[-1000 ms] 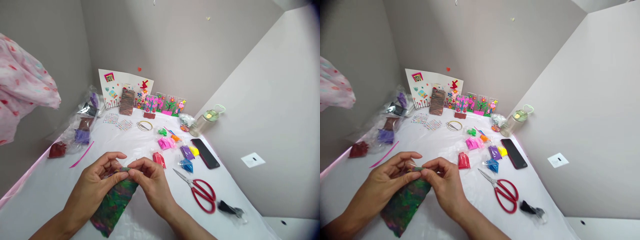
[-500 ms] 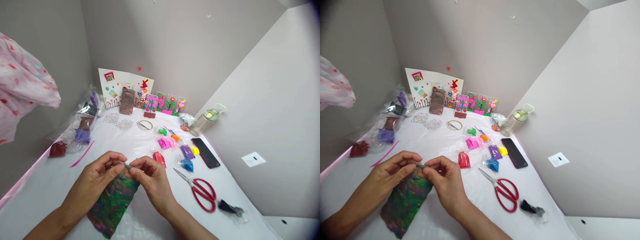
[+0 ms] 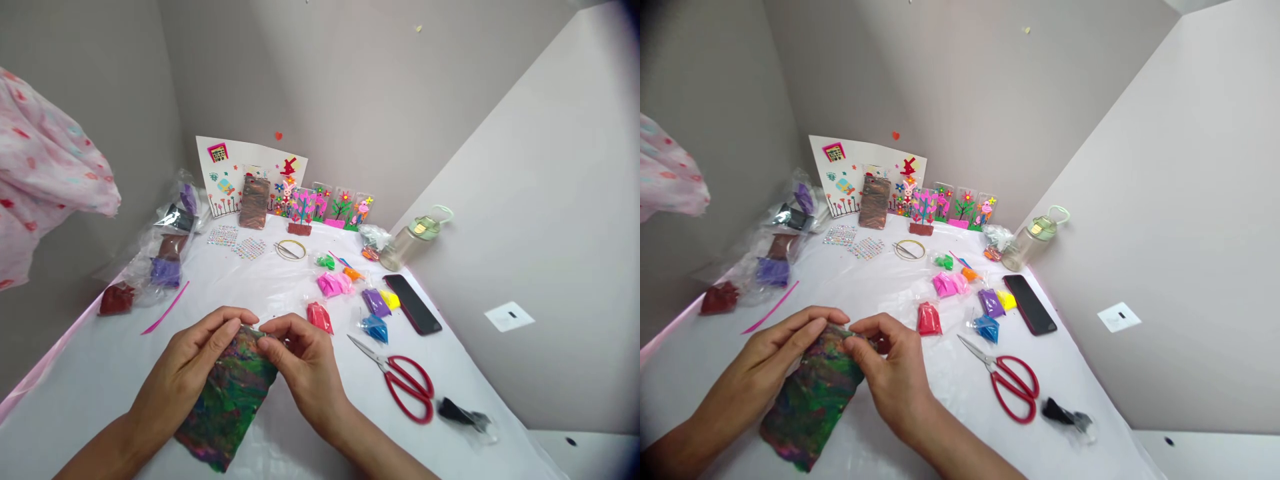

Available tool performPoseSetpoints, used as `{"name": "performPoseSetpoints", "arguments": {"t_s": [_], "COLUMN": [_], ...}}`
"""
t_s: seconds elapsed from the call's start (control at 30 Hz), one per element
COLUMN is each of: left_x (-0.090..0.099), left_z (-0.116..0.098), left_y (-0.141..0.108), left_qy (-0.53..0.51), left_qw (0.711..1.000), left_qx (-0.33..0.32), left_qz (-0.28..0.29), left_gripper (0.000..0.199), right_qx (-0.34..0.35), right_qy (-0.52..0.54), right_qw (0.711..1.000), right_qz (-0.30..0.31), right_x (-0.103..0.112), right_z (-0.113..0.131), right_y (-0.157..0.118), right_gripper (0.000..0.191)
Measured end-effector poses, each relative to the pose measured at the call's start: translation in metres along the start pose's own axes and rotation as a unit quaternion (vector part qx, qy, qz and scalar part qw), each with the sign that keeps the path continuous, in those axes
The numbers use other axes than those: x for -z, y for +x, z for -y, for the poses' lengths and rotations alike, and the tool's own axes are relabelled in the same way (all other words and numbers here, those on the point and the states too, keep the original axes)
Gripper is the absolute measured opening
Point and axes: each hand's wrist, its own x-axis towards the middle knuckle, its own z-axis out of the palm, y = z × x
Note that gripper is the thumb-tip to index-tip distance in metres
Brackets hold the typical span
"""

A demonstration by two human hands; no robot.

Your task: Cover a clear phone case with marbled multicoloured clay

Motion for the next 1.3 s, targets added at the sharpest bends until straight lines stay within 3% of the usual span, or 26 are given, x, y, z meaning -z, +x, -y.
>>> {"name": "performPoseSetpoints", "arguments": {"t_s": [0.27, 0.5, 0.63, 0.93, 1.13, 1.3], "left_x": [-0.006, 0.006, 0.011, 0.013, 0.01, 0.01], "left_z": [-0.004, -0.003, -0.003, -0.003, -0.003, 0.0], "left_y": [-0.003, 0.002, 0.002, 0.003, 0.002, 0.006], "left_qy": [0.038, 0.044, 0.076, 0.052, 0.101, 0.042], "left_qw": [0.999, 0.998, 0.995, 0.997, 0.993, 0.998], "left_qx": [-0.004, -0.046, -0.068, -0.06, -0.053, -0.042], "left_qz": [-0.003, 0.008, -0.001, -0.012, -0.021, -0.015], "left_gripper": [0.03, 0.028, 0.019, 0.021, 0.021, 0.025], "right_qx": [-0.003, -0.053, -0.048, -0.02, -0.034, -0.022], "right_qy": [0.016, 0.079, 0.05, 0.037, 0.045, 0.052], "right_qw": [1.0, 0.995, 0.997, 0.999, 0.998, 0.998], "right_qz": [0.013, 0.029, 0.042, 0.027, 0.026, 0.004], "right_x": [-0.001, 0.003, 0.008, 0.007, 0.006, 0.008], "right_z": [0.004, 0.01, 0.016, 0.015, 0.016, 0.016], "right_y": [-0.002, 0.003, 0.004, 0.002, 0.002, 0.004], "right_gripper": [0.013, 0.016, 0.014, 0.01, 0.011, 0.011]}}
